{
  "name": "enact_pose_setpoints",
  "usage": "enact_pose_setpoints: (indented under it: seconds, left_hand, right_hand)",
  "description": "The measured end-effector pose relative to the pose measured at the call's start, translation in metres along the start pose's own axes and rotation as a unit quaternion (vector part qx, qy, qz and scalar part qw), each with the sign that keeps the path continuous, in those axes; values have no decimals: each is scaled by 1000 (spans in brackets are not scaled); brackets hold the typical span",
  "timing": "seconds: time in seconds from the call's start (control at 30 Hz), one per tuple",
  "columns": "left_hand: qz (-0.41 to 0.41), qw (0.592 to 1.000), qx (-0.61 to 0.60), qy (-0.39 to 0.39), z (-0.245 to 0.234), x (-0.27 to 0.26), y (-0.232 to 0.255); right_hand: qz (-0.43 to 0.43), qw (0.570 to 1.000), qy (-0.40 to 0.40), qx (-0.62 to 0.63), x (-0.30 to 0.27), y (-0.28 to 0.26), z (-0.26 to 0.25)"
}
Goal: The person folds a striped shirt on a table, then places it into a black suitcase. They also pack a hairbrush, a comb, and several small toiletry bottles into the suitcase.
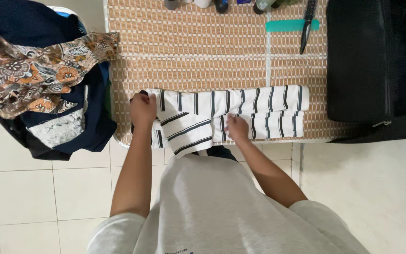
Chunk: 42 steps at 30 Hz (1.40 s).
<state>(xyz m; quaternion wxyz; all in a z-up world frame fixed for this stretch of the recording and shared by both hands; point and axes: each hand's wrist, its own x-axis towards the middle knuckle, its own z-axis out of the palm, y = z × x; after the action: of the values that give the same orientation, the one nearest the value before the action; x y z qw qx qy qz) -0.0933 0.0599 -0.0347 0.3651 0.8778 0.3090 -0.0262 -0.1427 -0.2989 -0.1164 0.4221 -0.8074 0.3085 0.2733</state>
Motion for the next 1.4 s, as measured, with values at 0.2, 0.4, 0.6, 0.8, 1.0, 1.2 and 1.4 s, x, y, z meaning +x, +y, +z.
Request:
enact_pose_setpoints:
  seconds: [0.2,0.4,0.6,0.8,1.0,1.2,1.4]
  left_hand:
    - [-66,994,61,-66,39,40,-22]
    - [-40,994,63,-74,56,49,-44]
    - [-44,998,32,-17,62,48,-42]
    - [-61,998,19,-2,53,34,-27]
    - [-59,996,25,54,30,36,2]
    - [-101,988,117,-29,30,53,0]
    - [-104,982,141,-75,50,71,-33]
  right_hand:
    - [192,846,-81,490,68,31,-5]
    - [168,877,-50,447,58,34,-2]
    - [89,923,38,372,14,21,-9]
    - [152,932,-13,329,15,19,-25]
    - [-84,930,357,3,67,54,-104]
    - [-265,831,465,-153,138,53,-215]
    - [-50,929,334,-151,169,40,-257]
